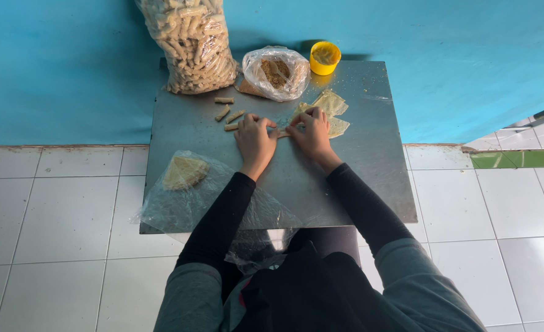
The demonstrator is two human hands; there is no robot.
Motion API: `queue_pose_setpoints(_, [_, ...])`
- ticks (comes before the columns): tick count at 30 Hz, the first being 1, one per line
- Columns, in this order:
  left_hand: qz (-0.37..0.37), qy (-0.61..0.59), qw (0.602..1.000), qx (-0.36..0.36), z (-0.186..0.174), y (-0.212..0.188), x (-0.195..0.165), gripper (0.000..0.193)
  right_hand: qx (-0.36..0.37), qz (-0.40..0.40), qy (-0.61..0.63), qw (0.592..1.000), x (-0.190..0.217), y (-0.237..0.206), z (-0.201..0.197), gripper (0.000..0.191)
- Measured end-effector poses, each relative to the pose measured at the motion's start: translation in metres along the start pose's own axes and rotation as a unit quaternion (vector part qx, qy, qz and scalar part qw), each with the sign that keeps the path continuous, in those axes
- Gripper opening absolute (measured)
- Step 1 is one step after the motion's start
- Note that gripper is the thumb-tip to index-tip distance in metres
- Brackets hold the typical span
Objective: The person sits at a metal table and folds thin wafer sheets around a pinch of brown powder taken from a plastic bag, rolling each sheet into a filled snack roll by hand. The finished rolls are placed one at a time into a large plastic bag of completed rolls beside the table.
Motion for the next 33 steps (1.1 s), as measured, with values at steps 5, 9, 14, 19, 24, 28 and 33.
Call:
queue_pose_setpoints(5, [0.092,-0.002,0.995,0.028,-0.004,-0.009,-0.004,0.012,0.056,-0.059,-0.014,0.997,0.005,0.004,-0.010,0.023])
queue_pose_setpoints(9, [0.115,-0.001,0.993,0.037,-0.002,-0.007,-0.006,0.010,0.027,-0.102,-0.011,0.994,0.002,0.002,-0.011,0.015])
queue_pose_setpoints(14, [0.118,0.040,0.992,0.037,-0.004,-0.013,-0.010,0.007,-0.003,-0.102,-0.031,0.994,-0.003,-0.013,-0.005,0.011])
queue_pose_setpoints(19, [0.048,0.041,0.996,0.058,-0.009,-0.035,-0.006,0.017,0.037,-0.005,-0.031,0.999,-0.009,-0.028,-0.008,0.017])
queue_pose_setpoints(24, [0.001,0.084,0.996,0.035,0.013,-0.021,-0.007,0.025,0.001,0.021,-0.074,0.997,0.002,-0.016,0.010,0.020])
queue_pose_setpoints(28, [0.036,0.074,0.997,0.012,0.013,-0.005,-0.009,0.022,-0.030,-0.009,-0.074,0.997,0.011,-0.005,0.015,0.025])
queue_pose_setpoints(33, [0.055,0.006,0.993,0.100,0.005,-0.002,-0.009,0.033,-0.017,0.021,-0.064,0.998,-0.001,0.012,-0.004,0.023])
Point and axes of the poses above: each hand's wrist, its own y-axis towards the middle knuckle, its own z-axis out of the palm, x = y × z, the point moved 4 cm from there along y, towards the middle knuckle, and after that the axes turned 15 degrees about -x, right-handed, at the moved point
